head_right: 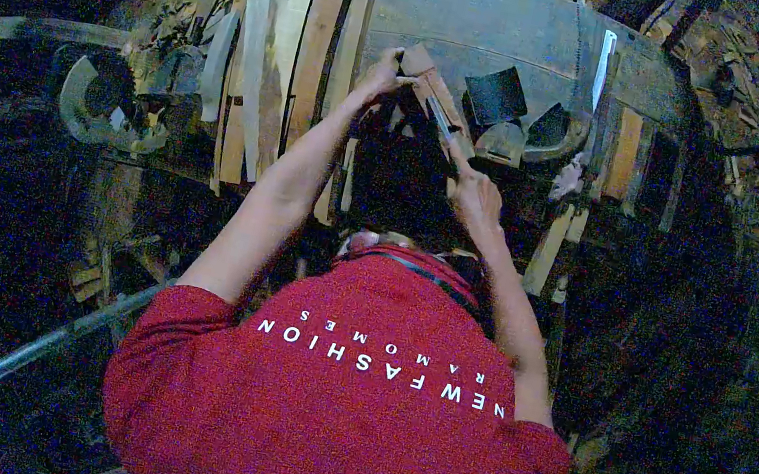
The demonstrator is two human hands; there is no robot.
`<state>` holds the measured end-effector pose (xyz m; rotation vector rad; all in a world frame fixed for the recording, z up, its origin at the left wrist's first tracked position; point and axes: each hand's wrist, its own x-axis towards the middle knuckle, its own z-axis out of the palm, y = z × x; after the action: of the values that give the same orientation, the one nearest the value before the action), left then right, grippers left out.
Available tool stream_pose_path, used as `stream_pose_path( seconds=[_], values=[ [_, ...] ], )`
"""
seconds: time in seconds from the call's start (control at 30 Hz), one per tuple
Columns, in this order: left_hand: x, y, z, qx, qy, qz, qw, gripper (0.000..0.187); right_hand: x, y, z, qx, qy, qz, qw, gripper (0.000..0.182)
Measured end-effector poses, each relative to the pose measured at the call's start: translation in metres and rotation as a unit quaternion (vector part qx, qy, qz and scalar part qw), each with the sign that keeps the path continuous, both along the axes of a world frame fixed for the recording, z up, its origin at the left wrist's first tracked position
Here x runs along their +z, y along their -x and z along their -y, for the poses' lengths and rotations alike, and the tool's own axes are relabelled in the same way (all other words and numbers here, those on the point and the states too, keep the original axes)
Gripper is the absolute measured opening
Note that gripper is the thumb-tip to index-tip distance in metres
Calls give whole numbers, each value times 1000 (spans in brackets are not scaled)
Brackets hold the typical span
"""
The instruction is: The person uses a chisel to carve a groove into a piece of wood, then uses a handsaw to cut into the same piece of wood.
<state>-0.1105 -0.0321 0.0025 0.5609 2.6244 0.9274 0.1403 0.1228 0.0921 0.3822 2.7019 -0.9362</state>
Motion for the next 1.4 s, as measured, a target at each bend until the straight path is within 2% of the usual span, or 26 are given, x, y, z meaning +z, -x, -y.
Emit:
stream_pose_path(
  seconds=[0.03,0.07,0.1,0.17,0.27,0.37,0.43,0.53,0.57,0.6,0.7,0.73,0.8,0.83,0.9,1.03,1.1,1.2,1.23,1.3,1.33,1.37,1.4],
  values=[
    [-10,1,2,2,14,-23,1000,80,-5,-6,-1,1,8,18,1000,66],
    [-32,8,4,-11,-38,-70,997,75,2,-14,-1,1,8,19,1000,66],
    [-36,13,3,-11,-37,-69,997,75,14,-24,-1,-7,12,26,1000,66],
    [-42,18,5,40,-2,60,997,73,20,-30,-2,-14,15,35,999,65],
    [-45,25,3,21,52,49,997,67,18,-30,0,-19,2,22,1000,64],
    [25,-3,-8,29,113,61,991,64,9,-6,3,-8,3,30,1000,64],
    [-39,16,3,29,96,37,994,65,1,7,9,-15,9,-34,999,64],
    [-50,24,1,24,75,6,997,64,12,1,5,-10,12,-4,1000,64],
    [-43,16,1,22,76,4,997,62,15,-7,4,-10,11,-5,1000,64],
    [-8,7,-5,48,137,56,988,59,18,-16,4,-12,12,3,1000,64],
    [-33,16,-4,32,156,59,985,55,14,-17,2,-15,11,3,1000,65],
    [-44,21,-2,31,154,54,986,55,14,-10,4,-13,11,8,1000,64],
    [-49,21,-4,37,153,11,987,79,9,9,8,-6,11,-10,1000,62],
    [-53,18,-3,36,152,11,988,79,8,15,10,-6,10,-11,1000,62],
    [-18,2,-1,19,24,11,999,80,8,26,13,-3,-5,-30,1000,63],
    [-35,21,3,15,102,16,995,77,20,-2,4,-9,15,-11,1000,64],
    [-13,8,-3,-4,163,-9,987,73,23,-18,3,-9,9,19,1000,65],
    [10,2,-4,-14,130,38,991,73,11,-4,7,-12,11,0,1000,65],
    [-36,6,-19,-16,130,37,991,73,5,6,9,-11,13,-18,1000,64],
    [-119,40,8,9,55,1,998,37,2,22,14,-3,6,-25,1000,64],
    [-93,33,4,9,55,-3,998,37,2,26,15,1,-4,-38,999,64],
    [-41,13,-3,32,110,12,993,36,2,28,16,3,-14,-49,999,65],
    [-9,0,-8,56,165,28,984,35,3,24,14,2,-15,-50,999,65]
  ],
)
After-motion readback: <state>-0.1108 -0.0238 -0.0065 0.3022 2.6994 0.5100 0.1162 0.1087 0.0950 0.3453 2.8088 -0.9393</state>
